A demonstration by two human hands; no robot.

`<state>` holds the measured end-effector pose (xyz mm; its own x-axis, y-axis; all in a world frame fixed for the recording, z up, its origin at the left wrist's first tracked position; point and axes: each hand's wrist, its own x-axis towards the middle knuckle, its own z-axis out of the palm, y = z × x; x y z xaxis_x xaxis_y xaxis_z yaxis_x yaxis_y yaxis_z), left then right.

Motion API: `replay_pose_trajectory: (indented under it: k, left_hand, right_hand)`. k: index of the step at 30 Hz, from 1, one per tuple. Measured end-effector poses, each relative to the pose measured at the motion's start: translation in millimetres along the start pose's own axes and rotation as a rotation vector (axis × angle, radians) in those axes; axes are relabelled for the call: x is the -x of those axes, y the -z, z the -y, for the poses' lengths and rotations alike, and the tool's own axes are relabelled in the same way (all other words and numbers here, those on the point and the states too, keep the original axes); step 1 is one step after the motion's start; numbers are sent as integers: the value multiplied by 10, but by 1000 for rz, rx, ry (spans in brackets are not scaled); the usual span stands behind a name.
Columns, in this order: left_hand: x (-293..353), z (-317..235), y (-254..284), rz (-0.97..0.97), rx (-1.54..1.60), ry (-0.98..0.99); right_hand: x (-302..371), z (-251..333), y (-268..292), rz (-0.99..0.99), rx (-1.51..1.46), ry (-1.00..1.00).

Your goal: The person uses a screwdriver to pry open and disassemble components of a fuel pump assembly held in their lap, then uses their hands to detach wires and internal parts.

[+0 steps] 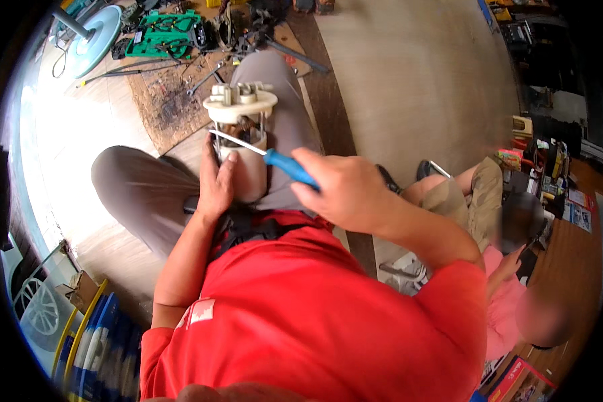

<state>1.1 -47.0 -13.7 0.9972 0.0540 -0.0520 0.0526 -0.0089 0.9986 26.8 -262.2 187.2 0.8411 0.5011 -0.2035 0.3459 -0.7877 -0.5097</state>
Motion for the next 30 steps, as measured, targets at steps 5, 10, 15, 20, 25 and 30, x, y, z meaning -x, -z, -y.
replay_pose_trajectory:
  k: [5,10,15,20,25,30]
  left_hand:
    - [-38,-101,112,-38,100,128]
    - [-54,-179,79,-5,68,119]
    - [-80,-97,26,-7,76,108]
    - [-90,21,-35,-38,48,83]
    - [-89,11,-39,-10,-43,93]
    - [-95,24,-73,-28,2,102]
  right_hand:
    - [316,-64,347,155,-189,-80]
    - [364,-95,133,111,-272,-115]
    - [345,-85,148,131,-177,-138]
    - [291,-53,201,118,-180,-157]
    - [294,-96,207,120,-158,-168]
    - [252,-85,262,147,-184,-170]
